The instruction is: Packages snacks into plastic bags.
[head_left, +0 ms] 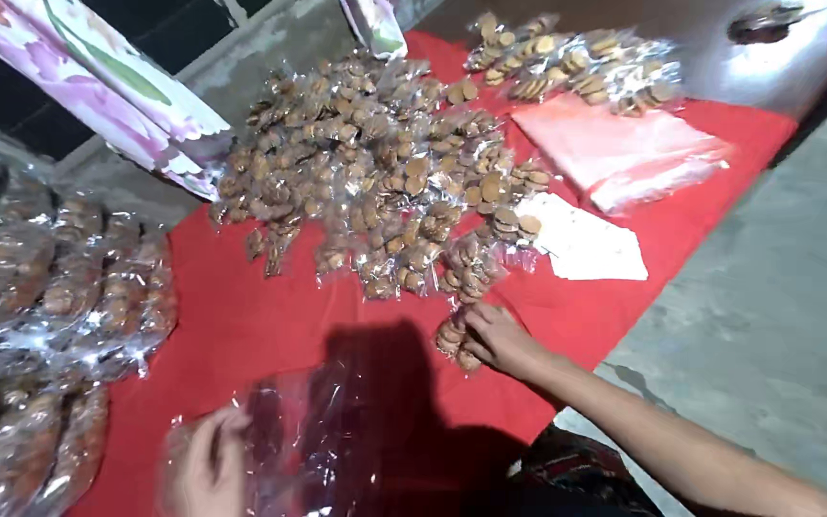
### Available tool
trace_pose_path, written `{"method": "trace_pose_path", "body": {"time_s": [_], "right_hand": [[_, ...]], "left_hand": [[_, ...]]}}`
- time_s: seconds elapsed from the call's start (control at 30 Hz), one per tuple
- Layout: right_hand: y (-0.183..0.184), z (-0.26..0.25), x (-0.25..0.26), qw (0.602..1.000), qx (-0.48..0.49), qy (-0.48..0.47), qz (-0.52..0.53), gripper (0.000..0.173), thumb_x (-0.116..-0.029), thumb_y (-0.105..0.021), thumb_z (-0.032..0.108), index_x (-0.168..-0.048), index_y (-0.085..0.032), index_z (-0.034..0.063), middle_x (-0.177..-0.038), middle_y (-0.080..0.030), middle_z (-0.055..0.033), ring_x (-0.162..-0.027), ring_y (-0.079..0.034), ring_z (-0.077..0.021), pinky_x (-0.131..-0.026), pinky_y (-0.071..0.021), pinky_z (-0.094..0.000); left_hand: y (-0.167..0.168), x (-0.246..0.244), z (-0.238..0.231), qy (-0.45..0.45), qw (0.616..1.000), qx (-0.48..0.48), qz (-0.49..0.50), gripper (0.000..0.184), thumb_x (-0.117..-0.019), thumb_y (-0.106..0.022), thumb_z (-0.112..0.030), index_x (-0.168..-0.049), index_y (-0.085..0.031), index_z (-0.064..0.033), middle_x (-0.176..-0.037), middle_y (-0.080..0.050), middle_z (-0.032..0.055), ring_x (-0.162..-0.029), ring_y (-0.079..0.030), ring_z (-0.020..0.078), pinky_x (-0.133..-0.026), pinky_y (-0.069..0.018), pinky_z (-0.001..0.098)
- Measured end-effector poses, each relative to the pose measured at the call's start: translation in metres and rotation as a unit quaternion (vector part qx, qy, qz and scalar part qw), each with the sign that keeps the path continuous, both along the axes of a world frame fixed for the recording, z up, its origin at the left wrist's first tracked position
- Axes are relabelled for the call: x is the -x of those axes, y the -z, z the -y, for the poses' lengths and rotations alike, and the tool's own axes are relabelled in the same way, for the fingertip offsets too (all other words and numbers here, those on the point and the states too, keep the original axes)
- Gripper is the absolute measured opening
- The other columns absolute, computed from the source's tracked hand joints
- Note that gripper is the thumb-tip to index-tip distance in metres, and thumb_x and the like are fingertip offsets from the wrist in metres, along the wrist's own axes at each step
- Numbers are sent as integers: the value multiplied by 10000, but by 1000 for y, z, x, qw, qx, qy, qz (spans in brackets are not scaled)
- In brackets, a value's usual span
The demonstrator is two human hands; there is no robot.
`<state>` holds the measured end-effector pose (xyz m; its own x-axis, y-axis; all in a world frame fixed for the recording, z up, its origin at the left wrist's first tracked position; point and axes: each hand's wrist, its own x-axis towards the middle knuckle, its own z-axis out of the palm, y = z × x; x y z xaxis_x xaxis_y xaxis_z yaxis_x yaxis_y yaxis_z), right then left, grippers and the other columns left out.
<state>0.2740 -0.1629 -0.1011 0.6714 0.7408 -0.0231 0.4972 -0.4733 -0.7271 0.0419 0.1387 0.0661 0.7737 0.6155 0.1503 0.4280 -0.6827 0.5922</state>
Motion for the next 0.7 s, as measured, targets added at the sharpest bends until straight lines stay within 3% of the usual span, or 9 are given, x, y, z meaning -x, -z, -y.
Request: {"method": "trace_pose_path", "body": {"time_s": [0.1, 0.17, 0.27, 0.4, 0.47, 0.53, 0.6, 0.63, 0.7], "right_hand": [[-13, 14, -18, 997, 76, 1, -21, 870, -782, -836, 188, -1532, -417, 49, -1516, -410, -304, -1383, -409, -515, -1053, -374, -683], [-23, 18, -26, 983, 158, -78, -51, 746, -830, -813, 210, -1462, -487, -16, -1494, -425, -317, -1391, -385, -520, -1066, -342, -695], [-31, 35, -27, 961, 167, -210, -73, 543, -867, -782, 154, -1342, -591, -28, -1461, -449, -334, -1390, -374, -539, -1065, -341, -711], [-21, 70, -23, 964, 68, -233, -106, 512, -901, -747, 128, -1336, -535, -42, -1177, -656, -282, -1139, -620, -469, -1042, -411, -632], [-16, 82, -28, 978, -17, -193, -80, 591, -891, -770, 179, -1394, -532, -21, -1135, -703, -241, -1099, -661, -429, -1062, -392, -637], [-8, 84, -36, 978, -142, -149, 19, 414, -867, -782, 240, -1195, -675, 11, -1119, -718, -185, -1102, -666, -383, -1030, -431, -615], [-5, 81, -40, 958, -246, -121, 81, 281, -851, -780, 266, -1054, -734, 76, -1314, -632, -236, -1283, -567, -431, -1074, -428, -610], [-8, 80, -42, 954, -262, -126, 69, 283, -871, -761, 258, -1091, -728, 83, -1414, -561, -256, -1363, -501, -431, -1120, -410, -580], [-19, 85, -44, 961, -231, -145, -38, 473, -868, -783, 189, -1259, -624, -24, -1395, -576, -254, -1240, -616, -383, -1028, -510, -518]], "left_hand": [[8, -141, 54, 13, 964, 195, -182, 411, -1112, -369, -239, -1416, -518, -5, -1149, -666, 159, -928, -669, 172, -824, -551, 343], [69, -199, 43, -37, 934, 214, -283, 532, -1113, -341, -396, -1453, -479, -10, -1279, -595, 228, -1098, -608, 302, -944, -487, 454], [133, -235, 40, -122, 950, 116, -262, 629, -1007, -595, -449, -1382, -538, 53, -1437, -479, 345, -1380, -428, 491, -1126, -338, 639], [152, -228, 71, -117, 988, 105, -4, 382, -922, -683, -77, -1197, -514, 127, -1102, -598, 281, -1012, -617, 340, -896, -525, 472], [129, -201, 92, -46, 999, 0, 27, 370, -904, -666, -33, -1202, -537, 143, -1105, -629, 293, -1009, -639, 369, -890, -525, 499], [98, -176, 122, 69, 995, -74, -2, 488, -872, -714, -58, -1300, -560, 120, -1174, -657, 304, -1032, -668, 418, -900, -532, 563], [74, -167, 161, 176, 981, -38, -76, 654, -850, -756, -78, -1431, -492, 63, -1133, -702, 239, -966, -714, 347, -871, -570, 513], [69, -169, 180, 218, 969, 8, -116, 661, -864, -734, -57, -1460, -467, 45, -1057, -724, 188, -914, -719, 293, -854, -579, 472], [71, -190, 206, 245, 949, 111, -164, 546, -939, -648, -36, -1446, -455, 30, -1048, -739, 121, -907, -723, 196, -863, -584, 389]]}}
